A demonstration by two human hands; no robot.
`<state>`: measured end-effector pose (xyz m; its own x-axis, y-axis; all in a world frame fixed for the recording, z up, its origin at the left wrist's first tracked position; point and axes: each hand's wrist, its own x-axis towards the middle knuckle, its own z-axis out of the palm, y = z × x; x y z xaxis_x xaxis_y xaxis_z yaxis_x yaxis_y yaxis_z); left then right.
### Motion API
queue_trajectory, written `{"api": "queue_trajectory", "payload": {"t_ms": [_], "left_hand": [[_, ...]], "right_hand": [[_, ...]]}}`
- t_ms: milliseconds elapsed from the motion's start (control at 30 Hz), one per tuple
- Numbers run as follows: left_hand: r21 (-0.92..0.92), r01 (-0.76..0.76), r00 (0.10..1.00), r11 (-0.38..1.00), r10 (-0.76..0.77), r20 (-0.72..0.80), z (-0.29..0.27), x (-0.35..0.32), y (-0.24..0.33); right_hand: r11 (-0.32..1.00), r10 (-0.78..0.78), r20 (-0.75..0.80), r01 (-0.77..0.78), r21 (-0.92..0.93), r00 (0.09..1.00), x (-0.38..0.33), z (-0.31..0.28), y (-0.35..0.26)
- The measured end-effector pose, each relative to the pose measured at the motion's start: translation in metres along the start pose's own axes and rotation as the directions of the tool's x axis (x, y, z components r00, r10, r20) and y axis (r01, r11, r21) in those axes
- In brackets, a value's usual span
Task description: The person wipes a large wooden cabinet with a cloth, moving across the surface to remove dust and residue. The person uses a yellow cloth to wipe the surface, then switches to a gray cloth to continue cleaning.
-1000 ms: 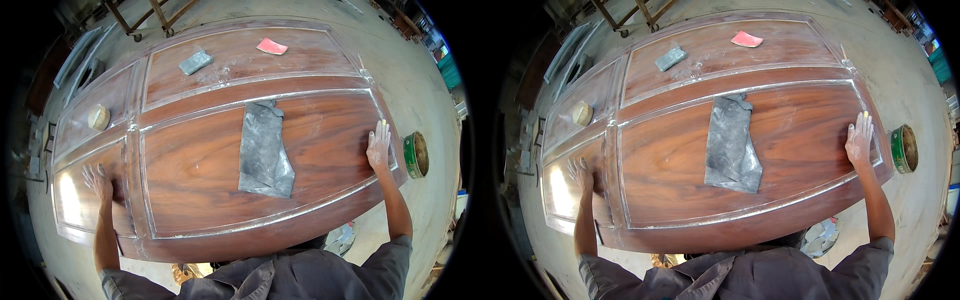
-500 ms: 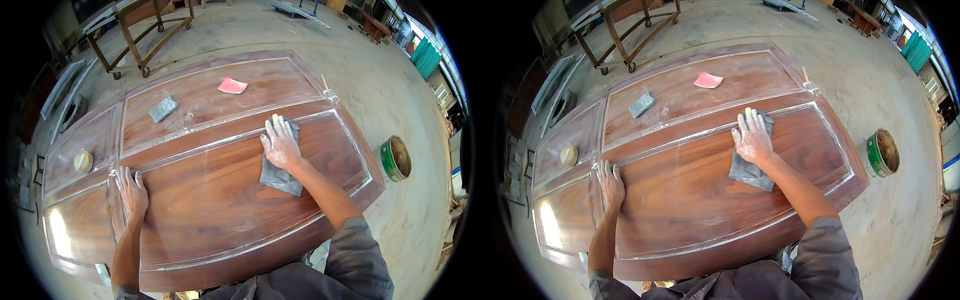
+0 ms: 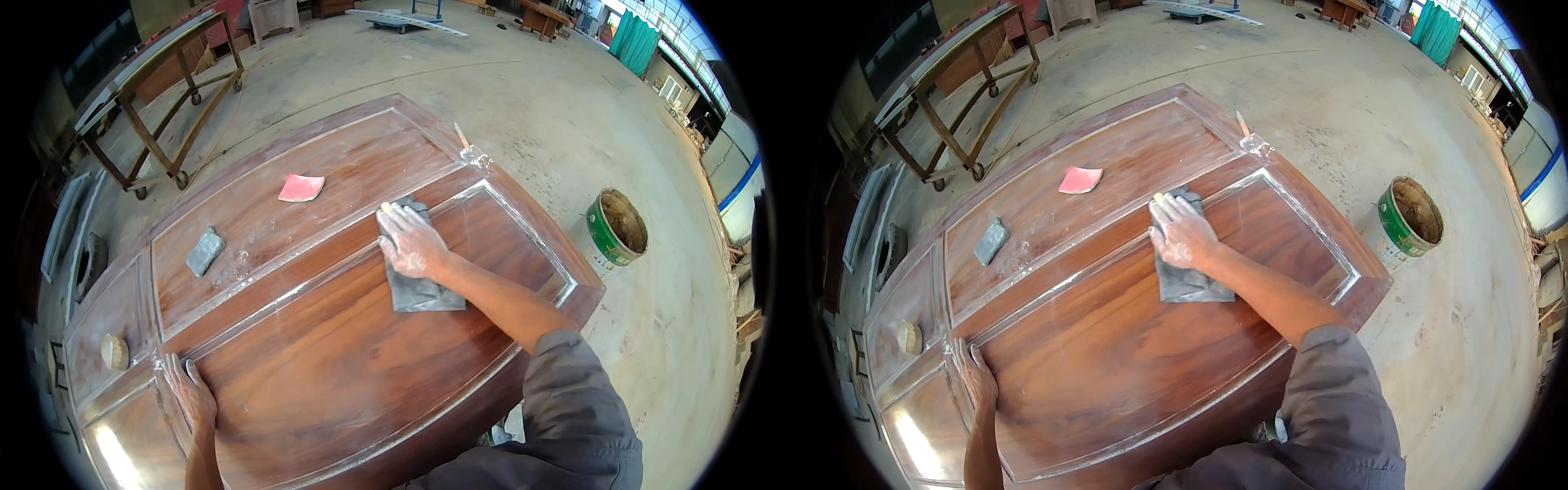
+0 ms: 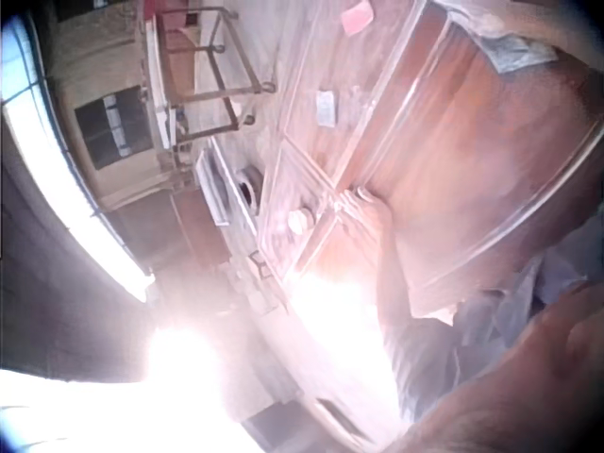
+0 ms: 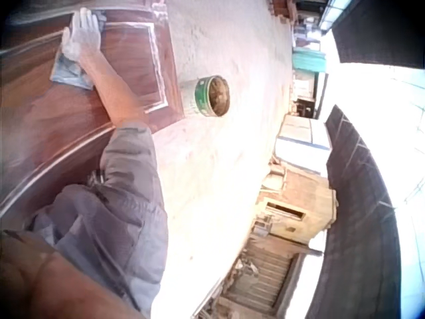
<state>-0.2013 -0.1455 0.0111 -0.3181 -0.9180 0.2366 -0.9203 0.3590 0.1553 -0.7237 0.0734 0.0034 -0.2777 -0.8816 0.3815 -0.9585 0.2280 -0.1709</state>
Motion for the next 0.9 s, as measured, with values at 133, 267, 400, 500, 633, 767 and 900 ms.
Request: {"api": "queue_trajectory", "payload": {"t_ms": [133, 267, 400, 500, 633, 767, 900], "left_hand": [[-0.064, -0.013, 0.999, 0.998, 0.015, 0.031, 0.006, 0.010, 0.023], [-0.018, 0.023, 0.999, 1.000, -0.023, 0.024, 0.001, 0.002, 0.009], [-0.001, 0.005, 1.000, 1.000, -0.005, 0.017, 0.008, 0.002, 0.019], [-0.001, 0.014, 1.000, 1.000, -0.014, 0.025, -0.007, -0.001, 0.024], [0.000, 0.009, 0.997, 1.000, -0.009, 0.075, -0.005, 0.005, 0.021], [0.016, 0.032, 0.997, 0.999, -0.033, 0.068, 0.003, -0.002, 0.001], [0.021, 0.038, 0.998, 0.999, -0.039, 0.052, 0.003, 0.003, 0.020]], "right_hand": [[0.863, 0.400, 0.023, -0.368, -0.347, 0.916, -0.016, -0.041, 0.195], [0.931, 0.208, -0.026, -0.206, -0.301, 0.978, -0.018, -0.006, 0.182], [0.874, 0.354, -0.058, -0.353, -0.333, 0.933, -0.012, -0.028, 0.211], [0.906, 0.325, -0.120, -0.345, -0.245, 0.938, 0.004, -0.005, 0.109], [0.991, -0.135, -0.006, 0.135, 0.027, 0.991, 0.014, 0.024, -0.148], [0.936, -0.311, 0.011, 0.305, 0.176, 0.950, -0.003, 0.023, -0.131], [0.967, 0.130, 0.042, -0.117, -0.228, 0.991, -0.045, -0.048, 0.125]]}}
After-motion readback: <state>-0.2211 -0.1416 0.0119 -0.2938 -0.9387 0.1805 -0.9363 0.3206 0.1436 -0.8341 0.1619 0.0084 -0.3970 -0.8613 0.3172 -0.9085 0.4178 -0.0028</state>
